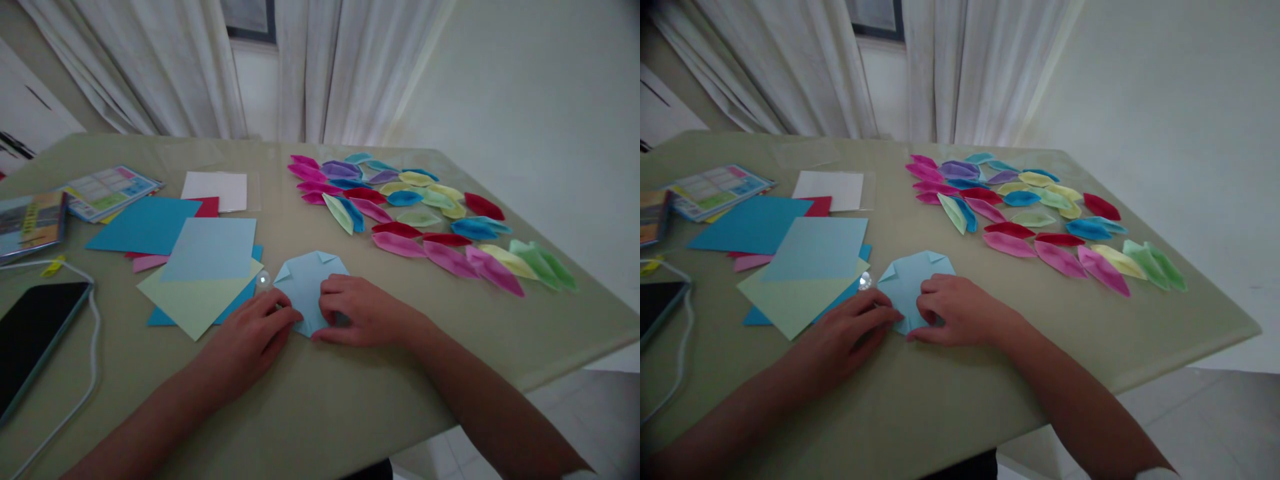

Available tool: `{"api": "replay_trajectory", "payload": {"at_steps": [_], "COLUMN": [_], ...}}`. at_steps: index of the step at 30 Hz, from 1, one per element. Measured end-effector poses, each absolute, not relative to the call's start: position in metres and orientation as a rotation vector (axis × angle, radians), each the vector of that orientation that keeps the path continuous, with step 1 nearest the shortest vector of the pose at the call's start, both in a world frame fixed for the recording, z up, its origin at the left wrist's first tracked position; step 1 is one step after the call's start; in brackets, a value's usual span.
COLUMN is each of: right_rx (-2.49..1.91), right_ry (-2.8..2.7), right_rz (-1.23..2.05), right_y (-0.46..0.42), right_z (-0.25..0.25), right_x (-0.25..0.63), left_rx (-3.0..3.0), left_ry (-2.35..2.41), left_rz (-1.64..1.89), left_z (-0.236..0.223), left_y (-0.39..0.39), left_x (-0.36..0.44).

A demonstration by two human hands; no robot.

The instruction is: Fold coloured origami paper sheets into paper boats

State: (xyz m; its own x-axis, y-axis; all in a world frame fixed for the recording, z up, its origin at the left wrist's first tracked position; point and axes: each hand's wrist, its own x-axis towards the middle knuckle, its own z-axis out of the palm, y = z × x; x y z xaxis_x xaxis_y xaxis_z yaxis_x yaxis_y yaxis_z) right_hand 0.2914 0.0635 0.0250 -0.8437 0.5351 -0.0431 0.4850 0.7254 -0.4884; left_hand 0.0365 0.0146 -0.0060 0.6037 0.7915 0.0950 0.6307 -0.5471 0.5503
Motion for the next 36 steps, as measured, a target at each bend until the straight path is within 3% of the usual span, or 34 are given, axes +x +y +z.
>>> {"api": "replay_trajectory", "payload": {"at_steps": [6, 22, 27, 36], "right_rx": [-0.897, -0.888, -0.897, -0.802], "right_ry": [-2.897, -2.874, -2.873, -2.858], "right_rz": [0.659, 0.700, 0.709, 0.625], "right_y": [0.058, 0.058, 0.059, 0.058], "right_z": [0.023, 0.022, 0.024, 0.017], "right_x": [0.283, 0.285, 0.285, 0.284], "left_rx": [2.661, 2.680, 2.590, 2.562], "left_ry": [1.058, 0.975, 1.259, 1.425], "left_rz": [0.398, 0.524, 0.747, 0.704], "left_z": [-0.007, -0.016, -0.016, -0.025], "left_y": [0.012, 0.013, 0.024, 0.037], "left_x": [0.033, 0.032, 0.023, 0.012]}}
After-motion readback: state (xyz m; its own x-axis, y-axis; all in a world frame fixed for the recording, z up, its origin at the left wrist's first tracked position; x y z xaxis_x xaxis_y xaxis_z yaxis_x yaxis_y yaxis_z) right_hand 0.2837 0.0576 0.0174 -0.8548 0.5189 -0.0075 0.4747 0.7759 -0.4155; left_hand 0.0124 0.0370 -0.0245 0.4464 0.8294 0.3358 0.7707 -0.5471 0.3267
